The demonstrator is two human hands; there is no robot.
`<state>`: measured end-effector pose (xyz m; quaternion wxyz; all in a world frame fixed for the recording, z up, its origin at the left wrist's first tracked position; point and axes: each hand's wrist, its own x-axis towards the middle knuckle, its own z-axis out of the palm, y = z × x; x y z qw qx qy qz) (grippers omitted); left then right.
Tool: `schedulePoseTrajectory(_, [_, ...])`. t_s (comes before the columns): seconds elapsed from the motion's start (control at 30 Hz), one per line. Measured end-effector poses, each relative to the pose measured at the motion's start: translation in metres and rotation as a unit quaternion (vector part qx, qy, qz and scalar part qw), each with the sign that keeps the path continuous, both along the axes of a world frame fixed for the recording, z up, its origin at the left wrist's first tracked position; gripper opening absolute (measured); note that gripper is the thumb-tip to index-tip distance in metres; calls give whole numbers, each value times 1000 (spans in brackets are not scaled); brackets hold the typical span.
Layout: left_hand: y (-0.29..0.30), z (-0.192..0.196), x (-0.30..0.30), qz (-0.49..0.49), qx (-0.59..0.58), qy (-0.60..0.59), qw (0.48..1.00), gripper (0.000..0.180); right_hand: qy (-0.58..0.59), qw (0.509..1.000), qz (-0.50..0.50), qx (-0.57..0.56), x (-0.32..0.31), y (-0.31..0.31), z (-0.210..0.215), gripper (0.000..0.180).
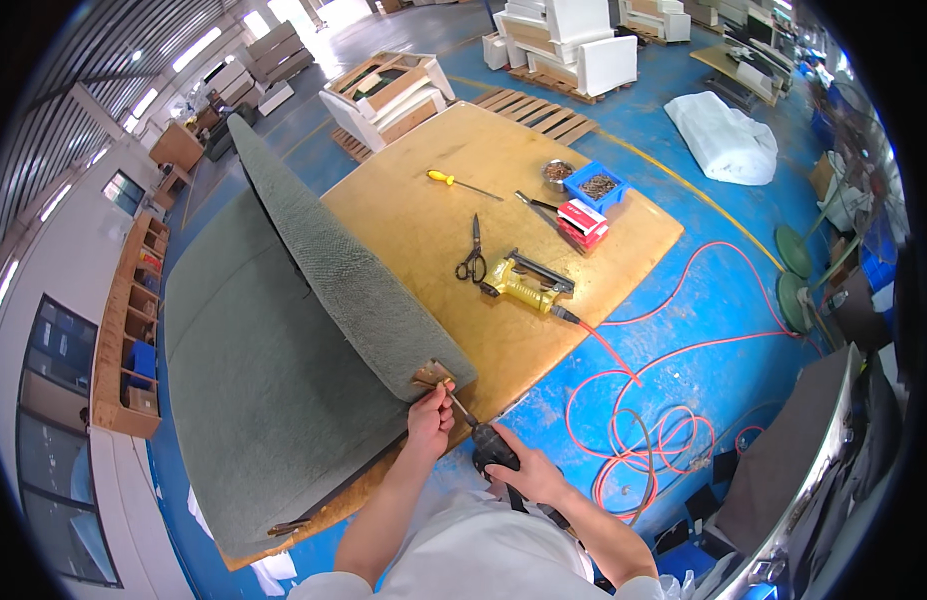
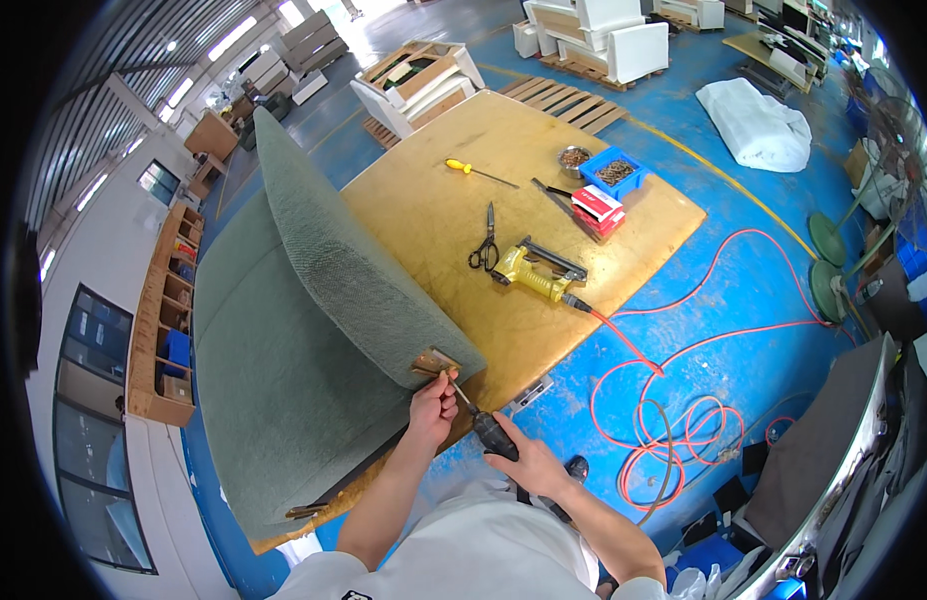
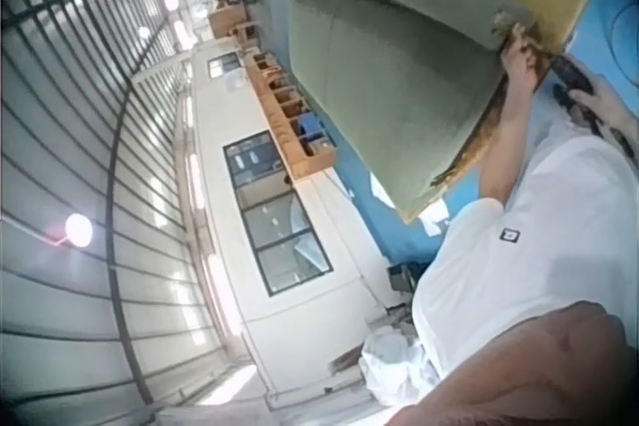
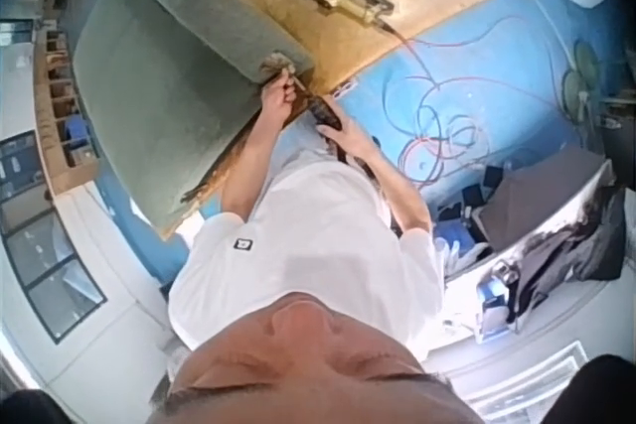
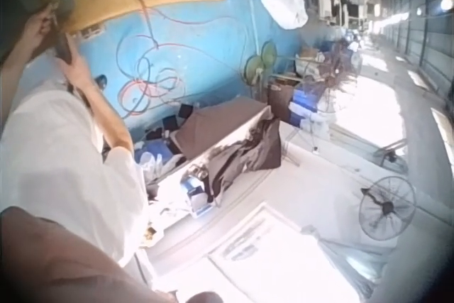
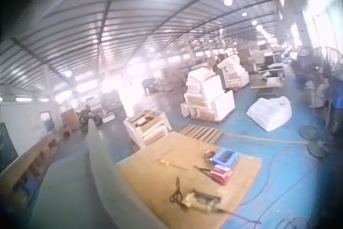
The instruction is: Attach metal hardware brackets to an upholstered furniture frame using a power drill.
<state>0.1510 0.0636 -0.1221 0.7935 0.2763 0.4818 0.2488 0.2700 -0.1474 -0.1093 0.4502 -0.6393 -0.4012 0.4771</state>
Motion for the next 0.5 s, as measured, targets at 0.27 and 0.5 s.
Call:
schedulePoseTrajectory(0.27, [1,4,1,-5,-5,-6,1000,17,13,1000,12,-6,8,7,11,82])
schedulePoseTrajectory(0.5, [0,1,-4,1,-14,-11,1000,18,-20,999,42,-12,12,12,8,83])
